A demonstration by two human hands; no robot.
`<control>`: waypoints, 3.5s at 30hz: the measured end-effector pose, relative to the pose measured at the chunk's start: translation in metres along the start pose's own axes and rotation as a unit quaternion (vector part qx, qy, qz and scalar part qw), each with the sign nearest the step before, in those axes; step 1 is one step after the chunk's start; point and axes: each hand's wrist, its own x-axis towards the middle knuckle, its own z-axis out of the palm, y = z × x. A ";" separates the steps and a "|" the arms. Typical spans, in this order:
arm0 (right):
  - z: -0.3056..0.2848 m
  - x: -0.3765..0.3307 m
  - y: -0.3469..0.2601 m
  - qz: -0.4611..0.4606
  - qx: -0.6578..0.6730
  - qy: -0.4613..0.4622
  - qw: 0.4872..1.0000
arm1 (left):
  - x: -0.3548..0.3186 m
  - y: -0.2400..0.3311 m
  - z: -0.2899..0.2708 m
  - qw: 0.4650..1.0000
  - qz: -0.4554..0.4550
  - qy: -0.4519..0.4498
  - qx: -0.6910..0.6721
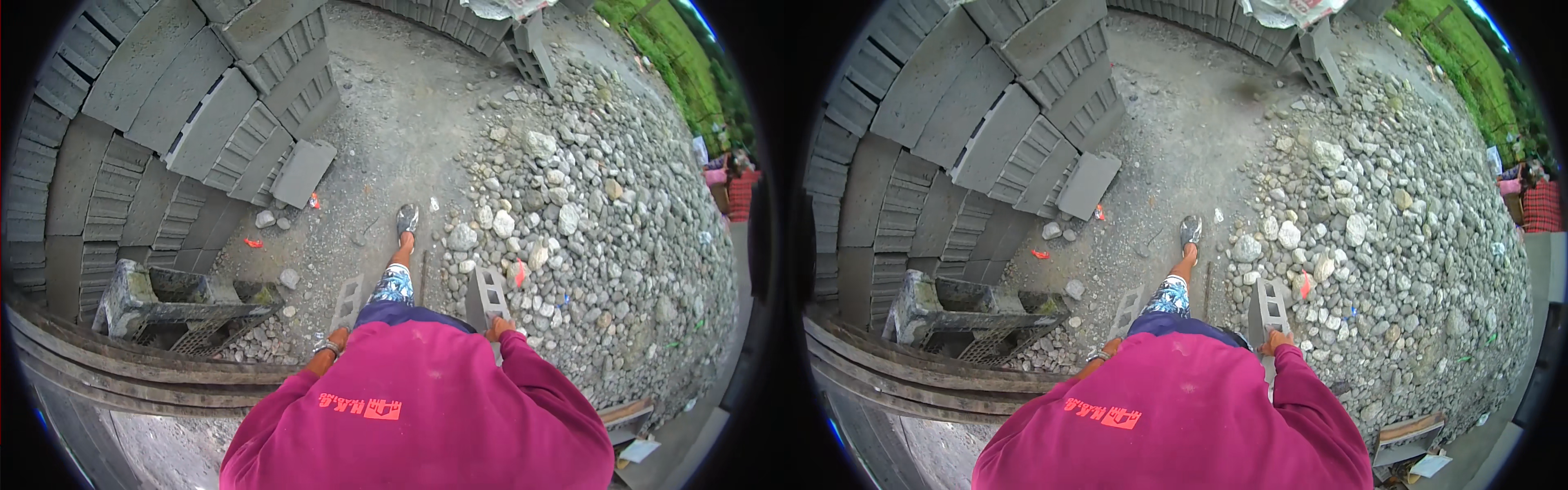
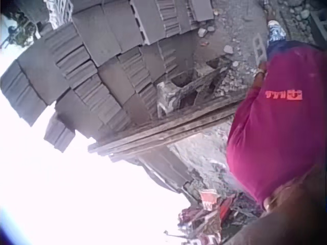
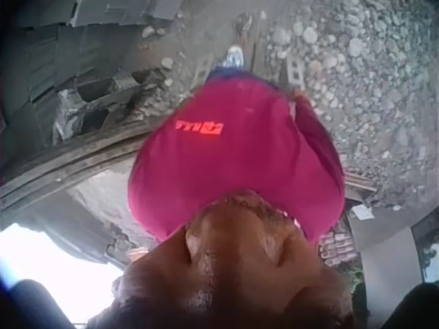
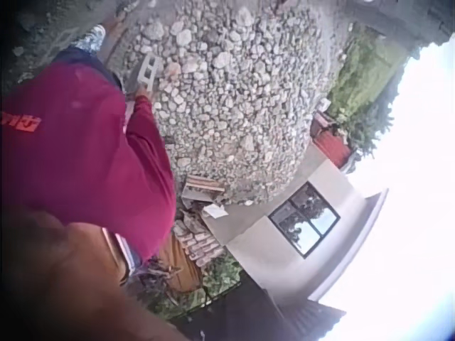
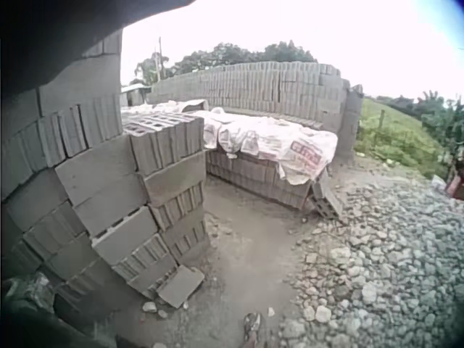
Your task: The person picks up a cinder block from a stack and carries it across an outdoor construction site, then places it onto another stack of blocks.
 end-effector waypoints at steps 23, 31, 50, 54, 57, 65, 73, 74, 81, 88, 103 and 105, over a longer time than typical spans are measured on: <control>-0.775 0.439 -0.044 -0.077 -0.095 0.052 0.991 | 0.405 0.361 -0.644 0.995 -0.099 0.005 0.022; -1.040 0.552 -0.141 -0.084 -0.185 0.029 0.979 | 0.549 0.410 -0.726 0.970 -0.044 0.136 -0.195; -1.525 0.916 -0.466 -0.133 -0.020 0.143 0.981 | 0.758 0.483 -1.100 0.886 -0.222 0.100 -0.394; -1.612 0.889 -0.621 -0.254 -0.080 0.130 0.955 | 0.794 0.442 -1.180 0.868 -0.242 0.082 -0.426; -1.670 0.875 -0.735 -0.357 -0.219 0.075 0.905 | 0.807 0.417 -1.255 0.841 -0.265 0.074 -0.466; -1.779 0.994 -0.939 -0.232 -0.412 0.042 0.880 | 0.827 0.326 -1.510 0.851 -0.271 0.085 -0.441; -1.878 0.976 -1.181 -0.188 -0.360 -0.067 0.912 | 0.903 0.182 -1.720 0.853 -0.283 0.100 -0.426; -1.877 0.988 -1.196 -0.179 -0.379 -0.061 0.906 | 0.914 0.162 -1.744 0.850 -0.286 0.098 -0.431; -1.966 1.050 -1.358 -0.224 -0.384 -0.006 0.896 | 0.961 0.037 -1.918 0.852 -0.283 0.091 -0.431; -2.036 1.170 -1.468 -0.266 -0.216 0.021 0.939 | 1.003 -0.074 -2.093 0.864 -0.264 0.086 -0.419; -2.235 1.246 -1.857 -0.264 -0.238 -0.004 0.935 | 1.095 -0.338 -2.491 0.850 -0.282 0.097 -0.433; -2.263 1.262 -1.913 -0.258 -0.237 0.001 0.937 | 1.105 -0.358 -2.523 0.842 -0.282 0.106 -0.447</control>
